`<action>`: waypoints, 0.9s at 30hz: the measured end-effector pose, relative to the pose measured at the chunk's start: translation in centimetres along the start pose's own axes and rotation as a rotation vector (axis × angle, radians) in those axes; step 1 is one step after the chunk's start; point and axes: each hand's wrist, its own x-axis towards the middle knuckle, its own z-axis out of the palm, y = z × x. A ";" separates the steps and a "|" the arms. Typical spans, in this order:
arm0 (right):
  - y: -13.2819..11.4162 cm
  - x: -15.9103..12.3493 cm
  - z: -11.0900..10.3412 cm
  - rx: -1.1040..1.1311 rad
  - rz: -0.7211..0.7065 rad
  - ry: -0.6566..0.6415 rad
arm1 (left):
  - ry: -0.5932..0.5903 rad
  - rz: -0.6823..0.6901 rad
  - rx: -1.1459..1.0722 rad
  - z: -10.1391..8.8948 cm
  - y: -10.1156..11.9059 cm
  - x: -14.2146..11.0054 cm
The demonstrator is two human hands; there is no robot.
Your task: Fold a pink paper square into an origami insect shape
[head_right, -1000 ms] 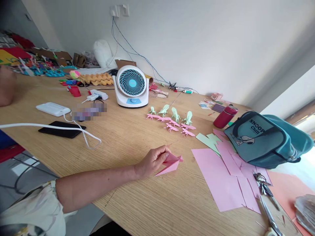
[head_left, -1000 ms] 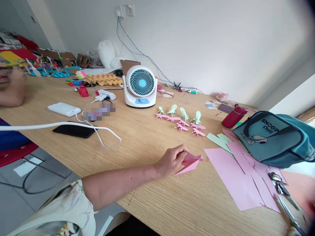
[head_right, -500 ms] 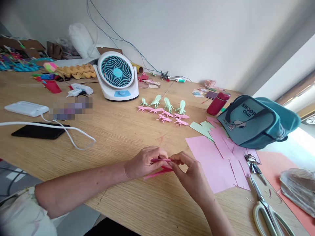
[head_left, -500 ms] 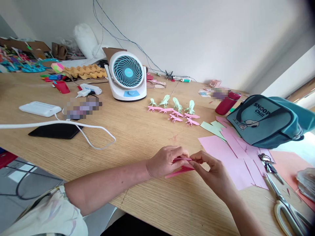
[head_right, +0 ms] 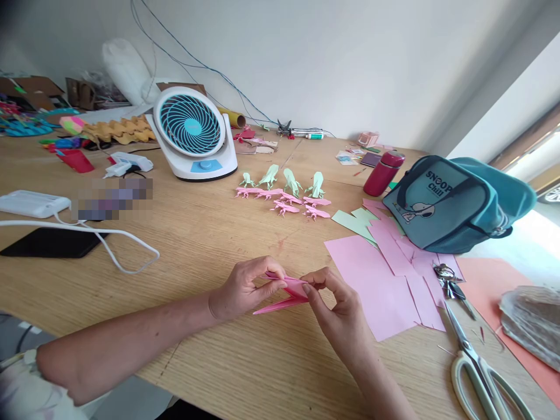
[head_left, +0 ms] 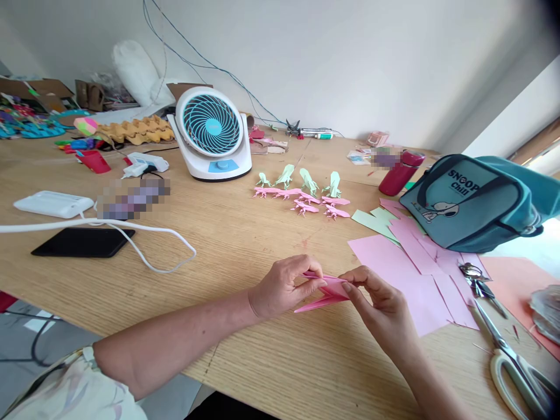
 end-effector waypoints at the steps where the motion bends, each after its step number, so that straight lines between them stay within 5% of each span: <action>1: -0.1 0.0 0.1 0.002 -0.010 0.007 | 0.002 0.000 -0.006 0.0 0.0 0.0; 27: -0.1 -0.4 1.1 -0.073 -0.167 0.047 | -0.055 0.058 -0.048 0.2 0.5 0.3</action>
